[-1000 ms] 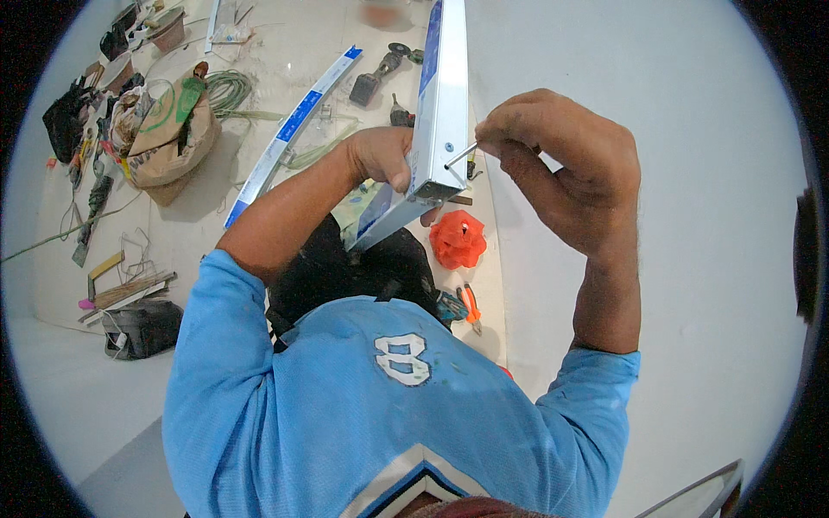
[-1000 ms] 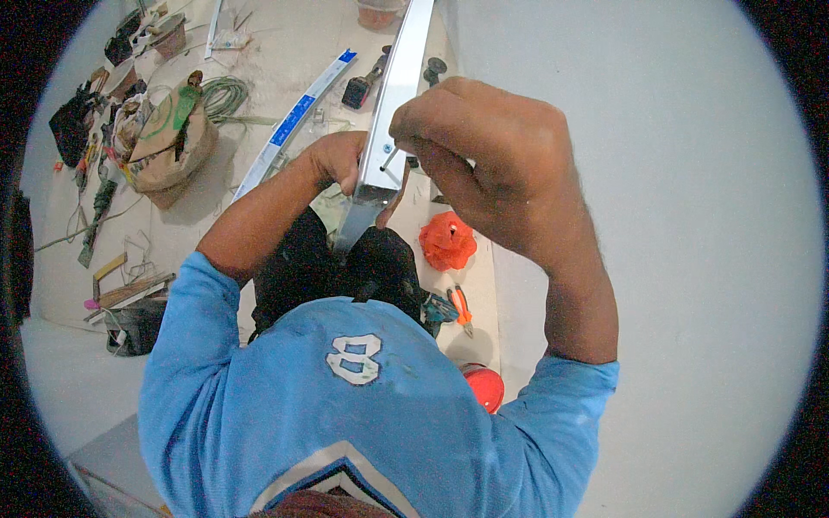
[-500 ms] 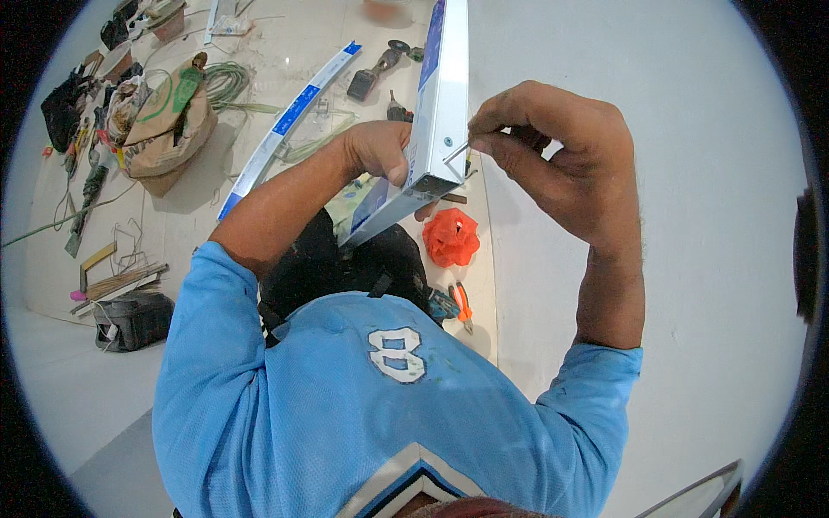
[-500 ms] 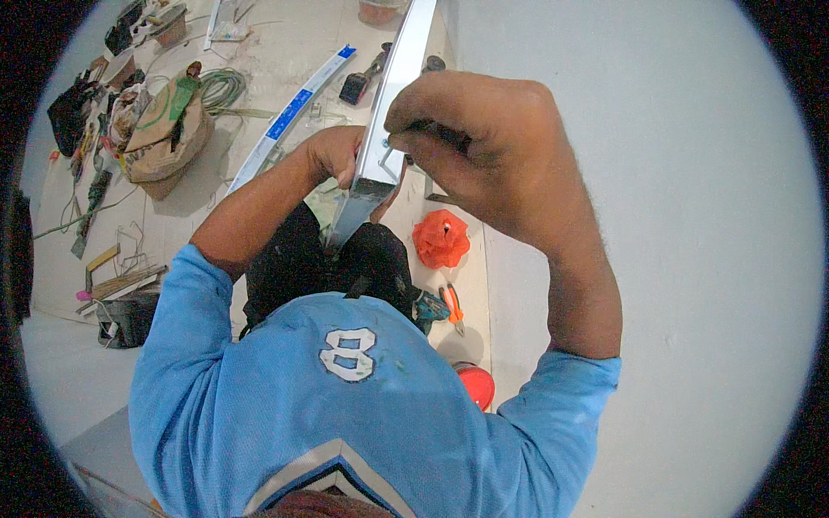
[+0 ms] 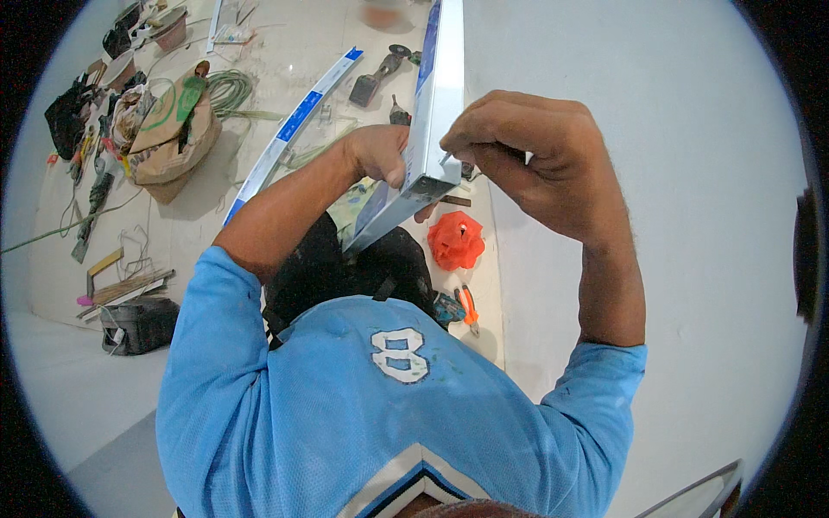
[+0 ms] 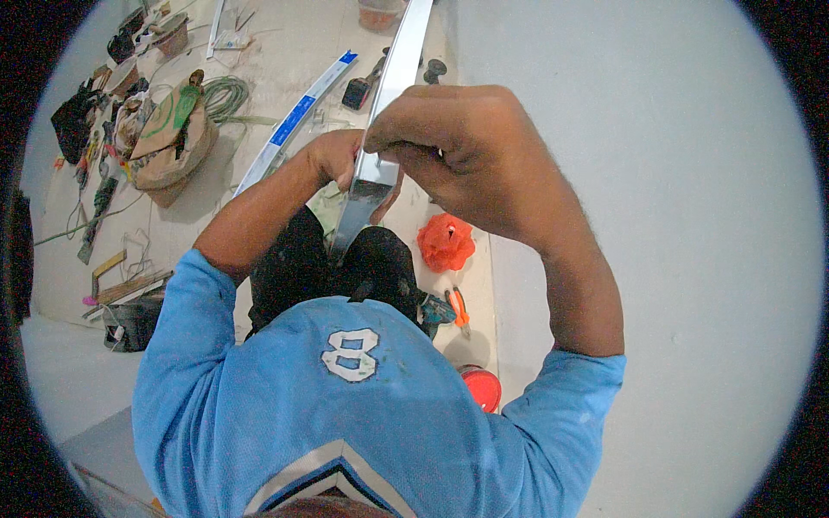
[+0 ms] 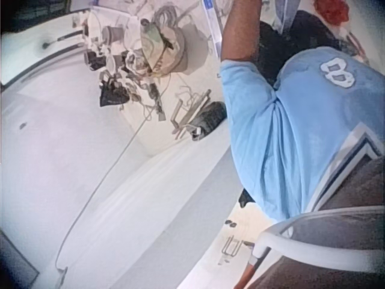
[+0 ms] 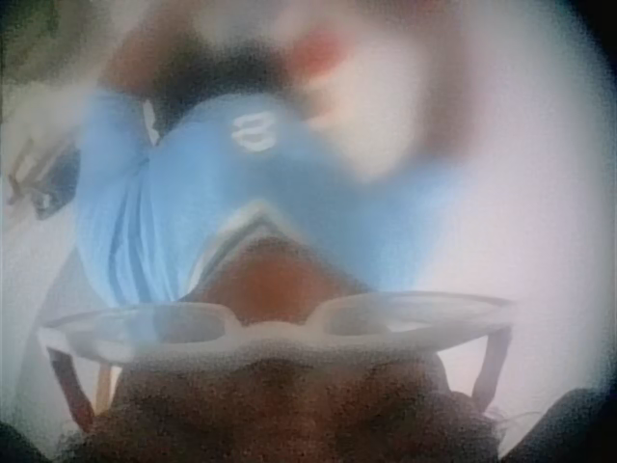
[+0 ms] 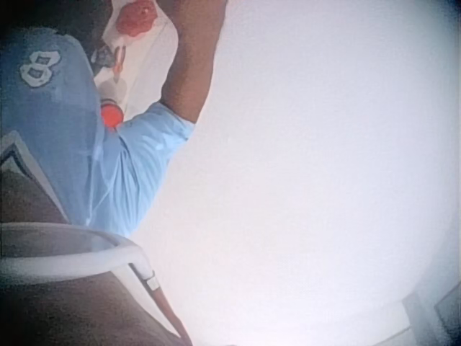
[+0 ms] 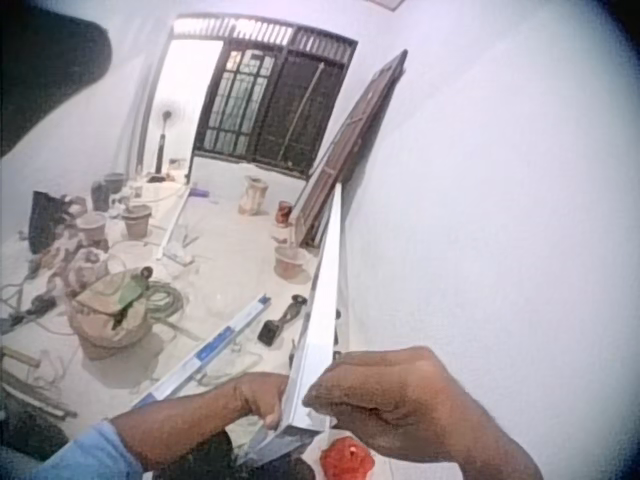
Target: The person assembles a long white light fixture by inserting screws into pre-drilled holes and tightening them with a cordless drill. They handle the fixture, screws, and drill, then place the assembled unit against a wall.
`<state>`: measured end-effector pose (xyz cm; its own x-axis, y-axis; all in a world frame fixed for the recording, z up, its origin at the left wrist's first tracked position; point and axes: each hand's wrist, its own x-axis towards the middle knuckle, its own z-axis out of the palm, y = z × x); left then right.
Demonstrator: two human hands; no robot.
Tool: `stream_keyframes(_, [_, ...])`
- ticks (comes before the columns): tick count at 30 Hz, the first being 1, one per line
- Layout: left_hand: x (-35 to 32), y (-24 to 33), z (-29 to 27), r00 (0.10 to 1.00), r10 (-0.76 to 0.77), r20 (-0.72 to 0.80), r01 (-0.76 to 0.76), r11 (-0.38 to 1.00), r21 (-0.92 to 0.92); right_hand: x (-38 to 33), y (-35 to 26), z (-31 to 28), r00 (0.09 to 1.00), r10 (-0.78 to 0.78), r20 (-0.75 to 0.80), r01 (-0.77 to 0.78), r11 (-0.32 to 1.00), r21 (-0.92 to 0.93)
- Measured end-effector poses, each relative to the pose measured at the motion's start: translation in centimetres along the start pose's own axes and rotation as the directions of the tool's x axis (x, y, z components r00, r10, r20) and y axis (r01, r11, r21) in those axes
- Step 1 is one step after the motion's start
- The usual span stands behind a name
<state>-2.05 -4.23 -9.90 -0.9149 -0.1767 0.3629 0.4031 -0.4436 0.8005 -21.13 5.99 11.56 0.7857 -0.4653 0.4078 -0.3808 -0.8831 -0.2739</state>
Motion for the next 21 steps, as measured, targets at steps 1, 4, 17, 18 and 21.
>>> stream_keyframes(1, [0.0, -0.2, -0.2, 1.0, -0.012, 0.009, 0.012, 1.0, -0.006, 0.0, 0.1, 0.4, 1.0, 0.021, 0.014, -0.02, 0.999, -0.03])
stream_keyframes(4, [0.1, 0.0, 0.2, 1.0, 0.002, 0.004, -0.002, 1.0, -0.017, -0.1, 0.2, 0.4, 1.0, 0.024, 0.011, -0.024, 0.999, -0.043])
stream_keyframes(17, [0.2, -0.1, 0.7, 1.0, 0.002, -0.029, -0.004, 0.999, -0.044, -0.4, 1.1, 1.0, 0.992, -0.123, -0.01, 0.122, 0.989, -0.081])
stream_keyframes(18, [0.1, -0.3, 0.4, 0.999, 0.003, -0.036, -0.004, 0.999, -0.042, -0.2, 1.1, 1.1, 0.991, -0.131, -0.001, 0.13, 0.989, -0.065])
stream_keyframes(21, [0.2, -0.8, -0.3, 0.998, 0.017, -0.053, -0.02, 0.998, -0.052, 0.0, 0.9, 1.2, 0.993, -0.114, 0.021, 0.115, 0.993, -0.038])
